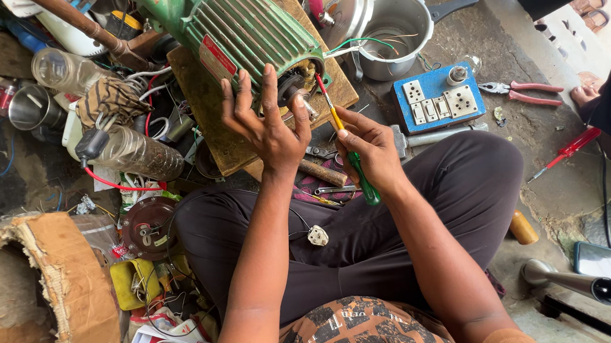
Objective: The person is repairing a green electric motor. They use a wrench to tighten bolts on the motor casing, then use a screwdriver to adjust internal components and wires. Finally, they handle a circular metal part, possibly a fan or impeller.
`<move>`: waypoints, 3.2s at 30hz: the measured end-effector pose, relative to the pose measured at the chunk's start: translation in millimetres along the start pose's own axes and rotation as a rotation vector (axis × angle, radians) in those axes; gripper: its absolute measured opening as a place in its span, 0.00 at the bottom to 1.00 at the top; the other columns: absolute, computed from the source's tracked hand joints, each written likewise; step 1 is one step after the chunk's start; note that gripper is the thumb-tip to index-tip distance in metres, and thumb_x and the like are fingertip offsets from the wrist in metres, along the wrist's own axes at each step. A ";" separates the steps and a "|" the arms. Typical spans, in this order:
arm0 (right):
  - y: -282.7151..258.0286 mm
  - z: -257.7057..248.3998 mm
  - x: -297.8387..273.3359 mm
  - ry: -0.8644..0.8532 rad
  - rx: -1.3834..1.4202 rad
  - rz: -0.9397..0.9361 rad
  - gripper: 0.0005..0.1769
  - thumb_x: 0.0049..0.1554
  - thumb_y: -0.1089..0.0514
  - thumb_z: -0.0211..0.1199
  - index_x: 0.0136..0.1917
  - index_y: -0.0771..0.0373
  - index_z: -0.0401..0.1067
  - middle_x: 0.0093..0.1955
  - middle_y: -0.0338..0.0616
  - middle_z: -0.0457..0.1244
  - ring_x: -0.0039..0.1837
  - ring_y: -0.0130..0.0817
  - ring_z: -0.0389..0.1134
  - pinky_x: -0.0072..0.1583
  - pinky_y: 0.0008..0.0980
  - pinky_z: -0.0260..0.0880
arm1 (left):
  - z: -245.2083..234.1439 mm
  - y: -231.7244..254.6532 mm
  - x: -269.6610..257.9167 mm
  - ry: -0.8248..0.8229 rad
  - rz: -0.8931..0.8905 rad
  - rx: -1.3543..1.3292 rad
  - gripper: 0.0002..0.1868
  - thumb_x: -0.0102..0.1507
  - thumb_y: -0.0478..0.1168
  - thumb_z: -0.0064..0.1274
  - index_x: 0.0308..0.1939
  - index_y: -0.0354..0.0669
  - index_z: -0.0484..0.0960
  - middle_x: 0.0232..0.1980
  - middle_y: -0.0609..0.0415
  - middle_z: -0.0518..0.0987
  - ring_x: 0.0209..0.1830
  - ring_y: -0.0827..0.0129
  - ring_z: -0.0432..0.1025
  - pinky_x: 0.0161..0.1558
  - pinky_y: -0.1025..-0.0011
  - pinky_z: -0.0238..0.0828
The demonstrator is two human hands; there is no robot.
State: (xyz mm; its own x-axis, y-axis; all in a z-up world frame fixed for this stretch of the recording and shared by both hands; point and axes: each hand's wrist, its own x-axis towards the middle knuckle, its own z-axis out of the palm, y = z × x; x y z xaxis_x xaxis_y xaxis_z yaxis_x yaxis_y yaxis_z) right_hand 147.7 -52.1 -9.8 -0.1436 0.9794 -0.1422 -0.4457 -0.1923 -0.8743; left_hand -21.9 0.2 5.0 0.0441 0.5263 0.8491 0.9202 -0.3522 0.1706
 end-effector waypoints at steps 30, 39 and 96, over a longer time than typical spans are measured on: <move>-68.7 -41.3 18.9 -0.205 0.134 0.328 0.27 0.62 0.63 0.53 0.73 0.68 0.64 0.36 0.39 0.61 0.22 0.21 0.53 0.23 0.22 0.48 | -1.5 -1.3 -2.1 0.005 0.003 0.038 0.24 0.75 0.52 0.46 0.74 0.51 0.70 0.75 0.45 0.62 0.76 0.41 0.55 0.75 0.45 0.57; -43.7 -29.7 18.3 -0.138 0.239 0.305 0.24 0.62 0.65 0.53 0.72 0.68 0.65 0.35 0.40 0.60 0.21 0.22 0.53 0.24 0.24 0.51 | -0.5 -0.9 -0.3 0.013 0.001 0.048 0.24 0.76 0.52 0.45 0.74 0.51 0.70 0.75 0.46 0.61 0.76 0.41 0.55 0.76 0.45 0.57; 8.1 -3.2 19.6 0.016 -0.144 -0.130 0.25 0.65 0.66 0.57 0.75 0.68 0.66 0.37 0.38 0.62 0.31 0.21 0.58 0.30 0.26 0.59 | 1.2 13.9 2.7 0.039 -0.008 -0.002 0.24 0.75 0.46 0.44 0.75 0.44 0.67 0.76 0.43 0.60 0.76 0.40 0.54 0.77 0.43 0.54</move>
State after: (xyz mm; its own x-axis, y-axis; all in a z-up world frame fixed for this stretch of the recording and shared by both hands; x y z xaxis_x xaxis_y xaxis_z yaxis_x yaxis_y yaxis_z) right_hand 144.1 -34.2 -21.1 -0.0778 0.9965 -0.0299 -0.3286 -0.0539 -0.9429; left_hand -8.6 -2.4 9.1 0.0214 0.4987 0.8665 0.9198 -0.3495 0.1784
